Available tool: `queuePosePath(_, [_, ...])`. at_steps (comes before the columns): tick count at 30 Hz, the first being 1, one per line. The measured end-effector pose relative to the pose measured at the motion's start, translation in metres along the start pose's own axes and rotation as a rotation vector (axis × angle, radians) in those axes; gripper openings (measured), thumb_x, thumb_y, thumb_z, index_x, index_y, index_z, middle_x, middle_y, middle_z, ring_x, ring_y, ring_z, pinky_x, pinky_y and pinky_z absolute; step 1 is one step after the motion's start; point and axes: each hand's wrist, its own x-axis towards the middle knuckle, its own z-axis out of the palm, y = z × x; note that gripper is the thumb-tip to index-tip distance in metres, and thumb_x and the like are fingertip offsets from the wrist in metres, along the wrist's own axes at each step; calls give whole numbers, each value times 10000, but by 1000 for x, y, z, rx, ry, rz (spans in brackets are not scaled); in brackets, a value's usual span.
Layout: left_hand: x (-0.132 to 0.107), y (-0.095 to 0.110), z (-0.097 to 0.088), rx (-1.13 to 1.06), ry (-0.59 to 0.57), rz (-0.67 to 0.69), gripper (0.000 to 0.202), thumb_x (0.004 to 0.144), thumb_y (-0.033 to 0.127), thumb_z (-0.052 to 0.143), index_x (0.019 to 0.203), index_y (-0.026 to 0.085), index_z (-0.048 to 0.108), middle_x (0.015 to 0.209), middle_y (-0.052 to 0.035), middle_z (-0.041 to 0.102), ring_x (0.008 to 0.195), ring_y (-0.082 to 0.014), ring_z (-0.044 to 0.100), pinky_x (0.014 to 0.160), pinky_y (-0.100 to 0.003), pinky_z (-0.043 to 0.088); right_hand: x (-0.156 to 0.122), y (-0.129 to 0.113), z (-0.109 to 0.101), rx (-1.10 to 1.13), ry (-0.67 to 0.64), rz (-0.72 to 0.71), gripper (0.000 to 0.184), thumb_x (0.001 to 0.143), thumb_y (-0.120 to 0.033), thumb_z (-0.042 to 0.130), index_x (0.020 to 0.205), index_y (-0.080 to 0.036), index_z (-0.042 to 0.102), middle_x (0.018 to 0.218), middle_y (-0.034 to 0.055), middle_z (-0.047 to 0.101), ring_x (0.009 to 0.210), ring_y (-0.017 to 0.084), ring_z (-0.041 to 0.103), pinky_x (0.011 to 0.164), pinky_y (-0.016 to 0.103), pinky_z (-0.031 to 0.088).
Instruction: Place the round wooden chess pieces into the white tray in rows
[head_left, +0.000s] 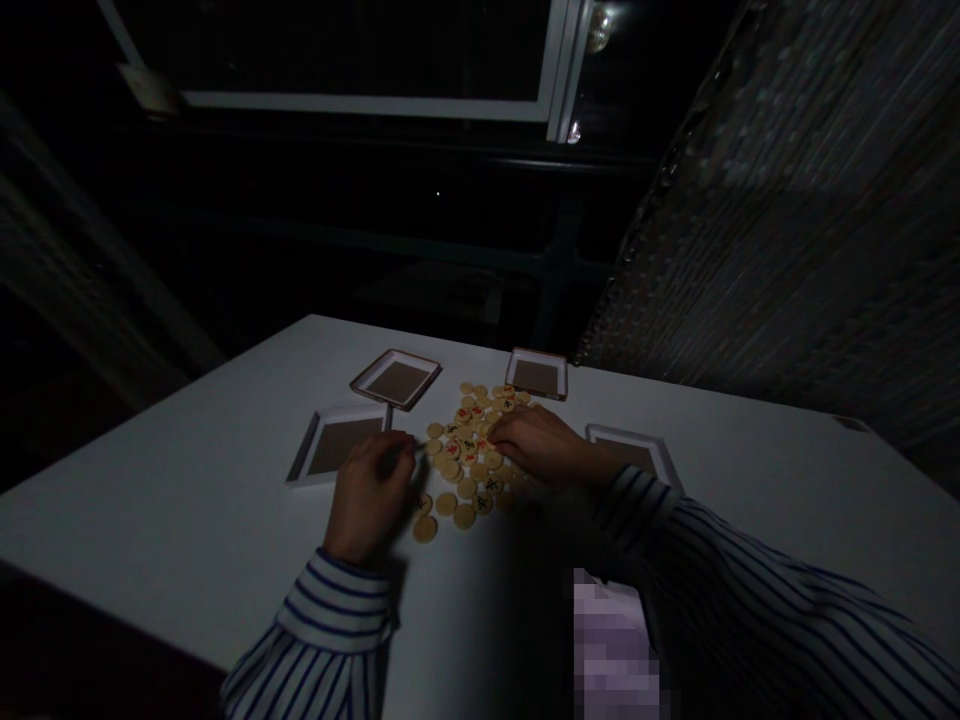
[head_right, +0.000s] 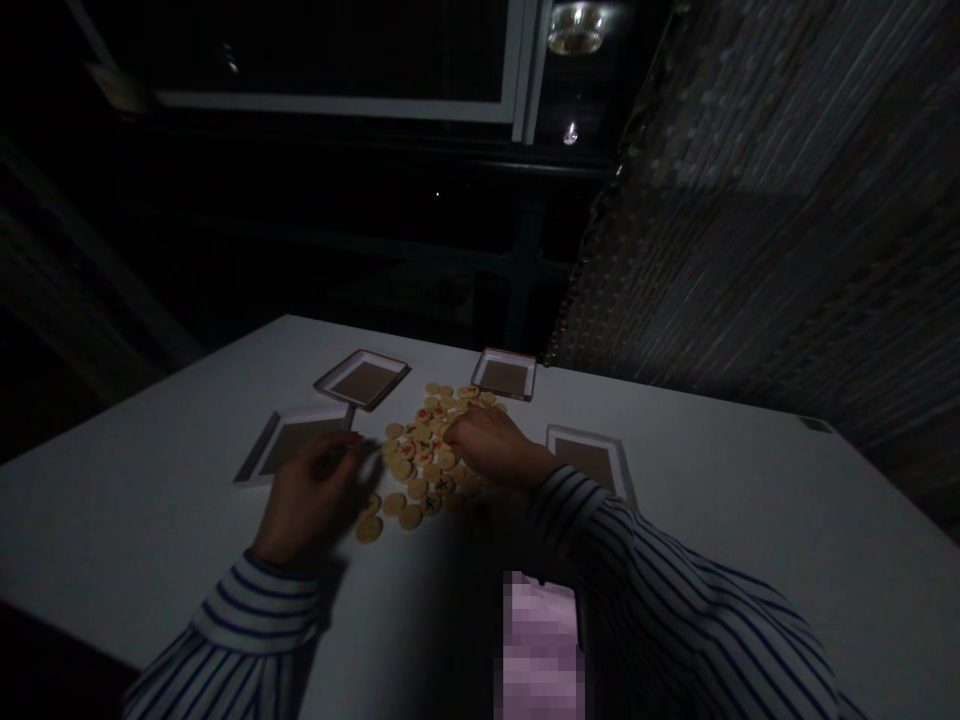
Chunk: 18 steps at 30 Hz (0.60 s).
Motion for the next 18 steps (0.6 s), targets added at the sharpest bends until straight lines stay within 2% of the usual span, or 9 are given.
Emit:
queuePosePath(5, [-1, -3, -1, -53, 41, -46, 273, 799, 361, 490, 926, 174, 643, 975, -73, 665, 932, -221, 602, 864, -375, 455, 3, 7, 6, 13, 62, -68, 234, 878, -275, 448, 931, -191, 659, 978, 75, 664, 982, 190, 557, 844, 283, 336])
queuePosePath(10, [-1, -5, -3, -73, 78, -91, 259, 804, 334, 485, 943, 179, 639, 966, -68, 668, 902, -209, 612, 840, -362, 467, 8, 5, 1, 36, 116, -89, 252, 885, -291, 445, 969, -181, 655, 985, 77, 663, 969, 186, 555, 846, 287, 332])
queuePosePath(18, [0, -5, -6, -54, 134, -116, 263, 816, 277, 444, 957, 161, 634, 963, -81, 662, 924, -222, 602, 843, -363, 463, 28, -42, -3, 69, 171, -208, 222, 881, -289, 461, 968, -191, 641, 963, 60, 653, 945, 189, 533, 814, 303, 313])
